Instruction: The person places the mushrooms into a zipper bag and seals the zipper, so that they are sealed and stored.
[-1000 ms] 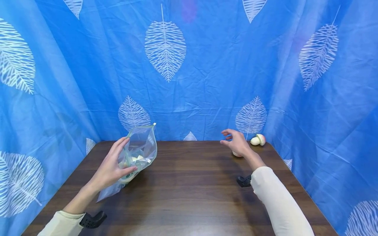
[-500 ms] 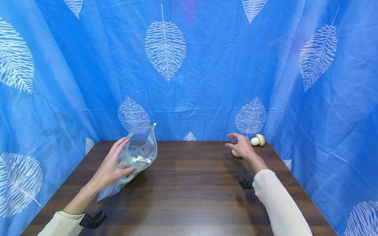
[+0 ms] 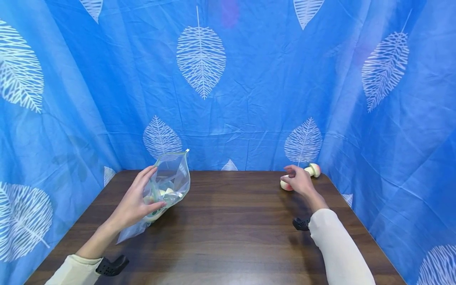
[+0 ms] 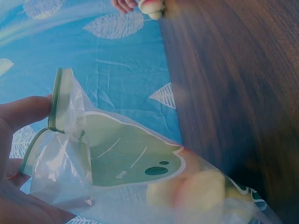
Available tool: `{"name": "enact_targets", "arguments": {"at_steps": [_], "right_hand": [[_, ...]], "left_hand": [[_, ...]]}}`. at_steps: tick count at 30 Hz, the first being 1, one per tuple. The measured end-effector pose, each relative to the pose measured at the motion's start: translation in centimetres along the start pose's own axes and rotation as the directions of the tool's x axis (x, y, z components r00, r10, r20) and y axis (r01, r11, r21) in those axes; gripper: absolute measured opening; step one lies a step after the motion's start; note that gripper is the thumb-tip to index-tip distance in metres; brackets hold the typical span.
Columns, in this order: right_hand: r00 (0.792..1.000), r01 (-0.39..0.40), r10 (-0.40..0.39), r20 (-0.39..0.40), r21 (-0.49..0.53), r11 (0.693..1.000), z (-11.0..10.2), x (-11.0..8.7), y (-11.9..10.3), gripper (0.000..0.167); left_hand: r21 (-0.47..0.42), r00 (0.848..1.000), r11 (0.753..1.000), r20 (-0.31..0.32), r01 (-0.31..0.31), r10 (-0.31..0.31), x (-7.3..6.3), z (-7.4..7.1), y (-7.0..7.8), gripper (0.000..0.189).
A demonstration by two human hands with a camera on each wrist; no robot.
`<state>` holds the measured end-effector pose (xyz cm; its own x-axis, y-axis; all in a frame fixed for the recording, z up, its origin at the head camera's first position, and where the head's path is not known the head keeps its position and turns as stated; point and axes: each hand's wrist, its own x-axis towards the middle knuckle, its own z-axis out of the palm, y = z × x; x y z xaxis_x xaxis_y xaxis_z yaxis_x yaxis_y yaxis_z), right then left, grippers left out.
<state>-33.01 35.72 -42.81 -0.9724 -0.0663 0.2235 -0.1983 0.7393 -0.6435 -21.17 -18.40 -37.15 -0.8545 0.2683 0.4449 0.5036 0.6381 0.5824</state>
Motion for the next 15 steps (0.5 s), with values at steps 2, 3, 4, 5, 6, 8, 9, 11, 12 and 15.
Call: {"name": "enact_targets", "arguments": {"at_steps": [2, 3, 4, 5, 6, 8, 9, 11, 12, 15], "right_hand": [[1.000, -0.002, 0.002, -0.018, 0.005, 1.000, 0.1, -0.1, 0.4, 0.049], [1.000, 0.001, -0.001, -0.027, 0.005, 1.000, 0.1, -0.2, 0.5, 0.048], [0.999, 0.003, -0.003, -0.035, 0.005, 1.000, 0.1, -0.2, 0.7, 0.048], [0.999, 0.007, -0.006, -0.042, 0.007, 1.000, 0.2, -0.2, 0.9, 0.047], [0.999, 0.010, -0.009, -0.050, 0.011, 1.000, 0.2, -0.3, 1.0, 0.047], [0.998, 0.018, -0.018, -0.065, 0.005, 1.000, 0.3, -0.3, 1.3, 0.047], [0.997, 0.022, -0.022, -0.072, -0.001, 1.000, 0.3, -0.4, 1.4, 0.047], [0.996, 0.022, -0.023, -0.088, -0.006, 1.000, 0.5, -0.4, 1.7, 0.047], [0.995, 0.022, -0.022, -0.095, -0.011, 1.000, 0.5, -0.4, 1.8, 0.047], [0.994, 0.010, -0.013, -0.107, -0.026, 1.000, 0.7, -0.5, 2.1, 0.047]], "left_hand": [[0.003, 1.000, 1.000, 0.002, -0.001, 0.001, 0.0, 0.0, 0.0, 0.100], [0.003, 1.000, 1.000, 0.003, -0.003, 0.003, 0.0, 0.0, -0.1, 0.100], [0.005, 1.000, 1.000, 0.003, -0.005, 0.005, 0.0, 0.1, -0.1, 0.100], [0.004, 1.000, 1.000, 0.003, -0.007, 0.007, 0.0, 0.1, -0.1, 0.100], [0.004, 1.000, 1.000, 0.002, -0.009, 0.009, 0.0, 0.1, -0.1, 0.100], [0.003, 1.000, 1.000, 0.000, -0.012, 0.012, 0.0, 0.1, -0.1, 0.100], [0.003, 1.000, 1.000, 0.000, -0.012, 0.012, 0.0, 0.1, -0.1, 0.100], [0.001, 1.000, 1.000, 0.000, -0.011, 0.011, 0.0, 0.1, -0.1, 0.100], [0.002, 1.000, 1.000, 0.000, -0.011, 0.011, 0.0, 0.1, -0.1, 0.100], [0.001, 1.000, 1.000, 0.001, -0.009, 0.009, 0.0, 0.1, -0.1, 0.100]]}}
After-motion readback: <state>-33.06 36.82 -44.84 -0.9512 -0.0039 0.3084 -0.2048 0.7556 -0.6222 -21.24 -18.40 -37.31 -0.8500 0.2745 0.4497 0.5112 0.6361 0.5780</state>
